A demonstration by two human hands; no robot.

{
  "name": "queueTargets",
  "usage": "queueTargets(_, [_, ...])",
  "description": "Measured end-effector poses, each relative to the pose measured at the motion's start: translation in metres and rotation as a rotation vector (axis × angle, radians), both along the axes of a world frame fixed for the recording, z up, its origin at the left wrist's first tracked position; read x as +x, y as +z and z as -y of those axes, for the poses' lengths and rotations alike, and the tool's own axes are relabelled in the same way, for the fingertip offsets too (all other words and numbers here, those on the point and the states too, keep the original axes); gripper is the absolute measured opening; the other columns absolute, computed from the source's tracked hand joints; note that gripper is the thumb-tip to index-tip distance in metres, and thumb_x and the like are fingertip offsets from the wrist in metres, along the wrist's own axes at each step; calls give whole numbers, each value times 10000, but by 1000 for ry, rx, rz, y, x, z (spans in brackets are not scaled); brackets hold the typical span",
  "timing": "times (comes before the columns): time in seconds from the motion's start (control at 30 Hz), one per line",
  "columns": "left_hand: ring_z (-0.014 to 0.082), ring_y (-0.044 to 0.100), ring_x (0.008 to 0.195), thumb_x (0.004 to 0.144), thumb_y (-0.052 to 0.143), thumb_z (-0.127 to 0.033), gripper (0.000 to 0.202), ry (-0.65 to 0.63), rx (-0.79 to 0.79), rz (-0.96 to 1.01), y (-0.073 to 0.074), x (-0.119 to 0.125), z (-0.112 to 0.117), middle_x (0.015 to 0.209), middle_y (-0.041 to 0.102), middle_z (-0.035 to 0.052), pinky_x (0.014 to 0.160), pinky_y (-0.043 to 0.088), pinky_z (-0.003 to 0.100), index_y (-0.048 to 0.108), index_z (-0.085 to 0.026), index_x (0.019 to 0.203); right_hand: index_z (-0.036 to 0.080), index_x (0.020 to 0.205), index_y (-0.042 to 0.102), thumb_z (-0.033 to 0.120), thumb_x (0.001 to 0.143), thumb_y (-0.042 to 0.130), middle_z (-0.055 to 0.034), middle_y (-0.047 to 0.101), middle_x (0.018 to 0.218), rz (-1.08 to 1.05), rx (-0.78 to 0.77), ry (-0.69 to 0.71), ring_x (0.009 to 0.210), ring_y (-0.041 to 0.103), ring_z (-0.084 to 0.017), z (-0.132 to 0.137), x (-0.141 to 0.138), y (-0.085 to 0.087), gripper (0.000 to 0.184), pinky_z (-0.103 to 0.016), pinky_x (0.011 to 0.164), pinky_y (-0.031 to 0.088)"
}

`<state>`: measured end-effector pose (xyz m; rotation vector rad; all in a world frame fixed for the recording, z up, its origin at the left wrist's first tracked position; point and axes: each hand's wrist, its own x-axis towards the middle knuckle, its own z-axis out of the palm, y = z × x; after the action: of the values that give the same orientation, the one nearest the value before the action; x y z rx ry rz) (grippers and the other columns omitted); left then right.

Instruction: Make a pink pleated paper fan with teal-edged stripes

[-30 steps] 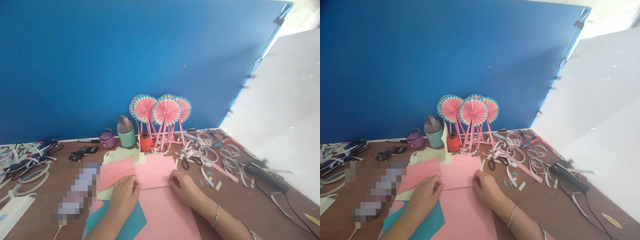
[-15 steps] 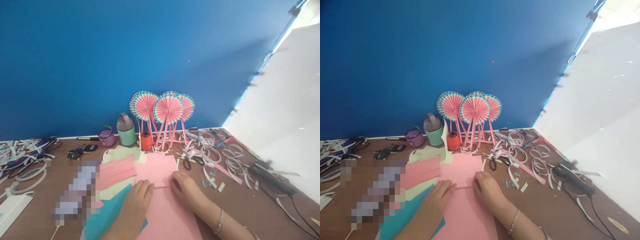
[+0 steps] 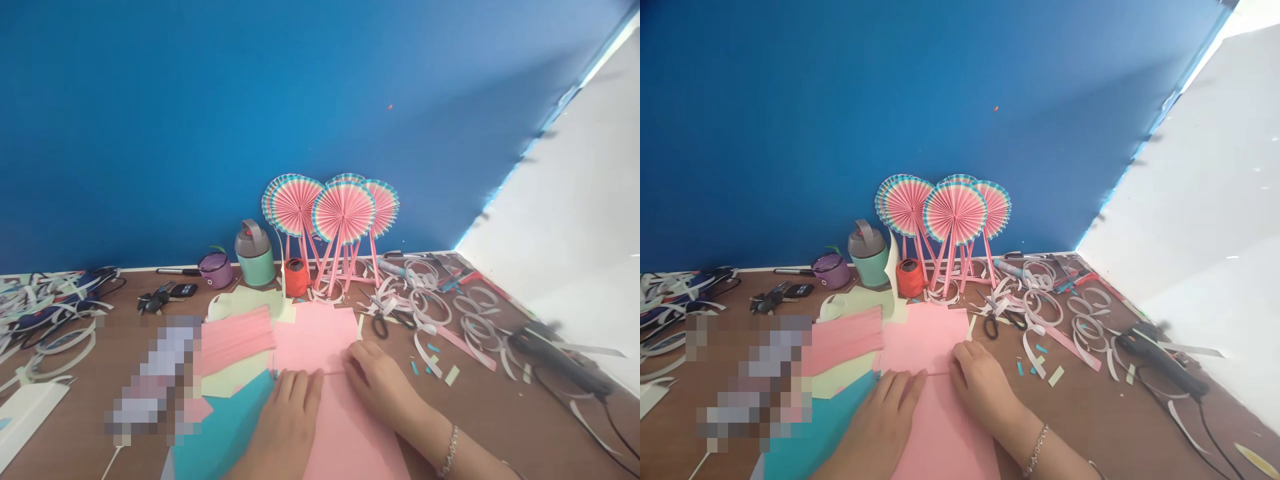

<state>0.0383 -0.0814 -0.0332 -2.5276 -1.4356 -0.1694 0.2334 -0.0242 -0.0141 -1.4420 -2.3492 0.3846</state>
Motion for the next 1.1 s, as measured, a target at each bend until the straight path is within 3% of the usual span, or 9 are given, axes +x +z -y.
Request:
queueTargets(0.13, [256,515,835,726,455,-23,533,-3,-51,0,5,1,-1,914,593,101,761,441,418,494,-107,1251,181,904,563,66,847,437,-72,548,858,73,230,177,773,450,-199,9,-4,1,180,-312,670,341])
queueTargets(0.23, [249,508,834,731,459,-34,474,-1,-75,19,9,1,-2,908,593,91,763,431,401,544,-110,1191,184,957,568,79,839,484,-62,550,878,169,273,313,776,430,-197,16,-9,1,179,-319,671,316])
queueTargets(0.47, [246,502,856,688,454,15,529,35,-24,-8,3,-4,-2,940,603,103,789,417,392,541,-69,1203,187,830,583,12,761,522,-23,567,810,258,161,244,699,434,-162,15,-6,3,197,-306,616,271])
queueTargets(0.57, [260,506,807,672,473,-4,368,59,-76,-58,10,-9,-3,858,612,105,761,423,423,677,-108,959,186,773,587,-1,748,525,-19,576,785,247,151,188,672,438,-155,13,-2,3,199,-302,610,269])
queueTargets(0.67, [261,506,748,700,476,-33,247,57,-118,-62,24,-12,-3,717,595,92,704,425,426,689,-157,681,185,777,601,19,767,539,-25,581,780,234,183,182,716,463,-168,11,-2,1,178,-298,623,285])
queueTargets(0.87, [222,509,703,764,400,-38,261,191,-68,236,35,-21,-10,700,570,59,645,407,361,594,-180,663,163,757,598,9,775,544,-43,580,777,214,233,194,690,481,-166,10,-2,-1,163,-279,630,350])
queueTargets(1.0, [210,503,782,828,386,-105,194,133,127,477,37,-30,-18,802,575,58,695,391,344,568,-171,819,160,775,604,27,795,503,-52,587,764,124,263,206,687,508,-172,5,3,-4,169,-283,642,396])
queueTargets(1.1, [182,503,718,850,417,-159,154,91,215,615,39,-31,-20,730,566,34,666,381,317,544,-178,764,169,815,604,60,819,462,-52,596,757,-73,262,189,707,546,-169,1,6,-4,179,-275,649,427])
